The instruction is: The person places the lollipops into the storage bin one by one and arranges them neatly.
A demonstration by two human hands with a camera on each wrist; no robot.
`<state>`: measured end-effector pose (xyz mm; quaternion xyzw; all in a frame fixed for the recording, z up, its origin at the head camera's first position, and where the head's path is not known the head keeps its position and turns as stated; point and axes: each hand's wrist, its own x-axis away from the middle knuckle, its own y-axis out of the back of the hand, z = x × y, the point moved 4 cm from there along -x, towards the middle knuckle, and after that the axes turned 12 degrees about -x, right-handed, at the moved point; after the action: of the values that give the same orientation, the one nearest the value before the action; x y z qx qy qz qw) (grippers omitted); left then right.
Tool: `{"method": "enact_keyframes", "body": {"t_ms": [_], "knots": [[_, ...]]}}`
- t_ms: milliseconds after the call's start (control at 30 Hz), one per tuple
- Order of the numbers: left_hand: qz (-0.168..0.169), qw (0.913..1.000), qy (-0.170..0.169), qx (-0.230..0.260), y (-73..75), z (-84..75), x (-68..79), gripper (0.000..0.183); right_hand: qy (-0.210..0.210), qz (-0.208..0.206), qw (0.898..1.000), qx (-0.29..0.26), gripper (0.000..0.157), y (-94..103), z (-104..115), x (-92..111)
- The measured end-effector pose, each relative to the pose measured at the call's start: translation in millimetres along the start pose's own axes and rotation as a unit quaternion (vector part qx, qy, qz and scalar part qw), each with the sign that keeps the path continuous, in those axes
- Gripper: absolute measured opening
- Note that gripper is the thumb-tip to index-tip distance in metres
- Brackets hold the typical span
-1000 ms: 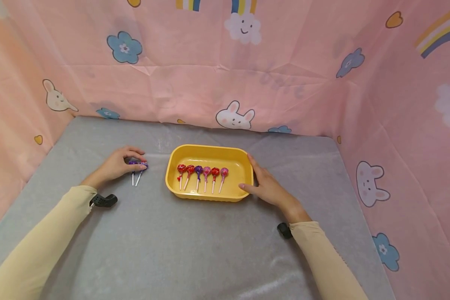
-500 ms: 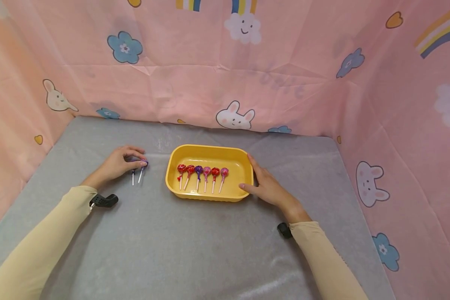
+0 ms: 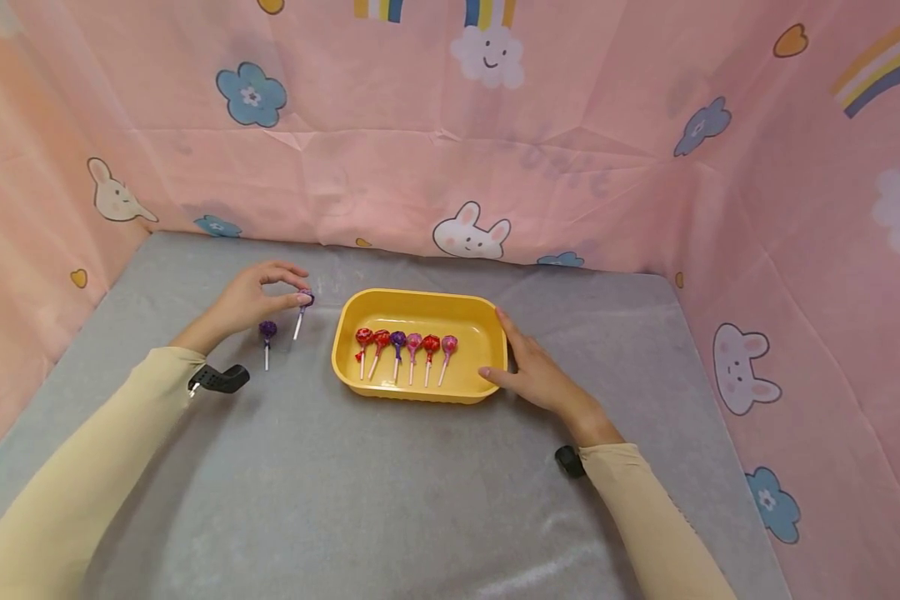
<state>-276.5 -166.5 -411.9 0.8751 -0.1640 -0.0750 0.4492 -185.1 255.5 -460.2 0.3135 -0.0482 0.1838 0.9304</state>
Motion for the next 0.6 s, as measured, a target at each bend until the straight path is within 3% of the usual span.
{"method": "enact_keyframes", "body": {"t_ms": [333,600], "knots": [[0.003,0.9975,-0.071,0.003,6.9,-59.9,-22.6,0.030,-0.004,-0.001,1.000,0.001,0.101,-0.1,-1,0],[0.027,0.9933,-0.108,0.030,-4.6,-102.2,-43.8,0.023,-0.003,-0.001,1.000,0.005,0.100,-0.3,0,0]]}}
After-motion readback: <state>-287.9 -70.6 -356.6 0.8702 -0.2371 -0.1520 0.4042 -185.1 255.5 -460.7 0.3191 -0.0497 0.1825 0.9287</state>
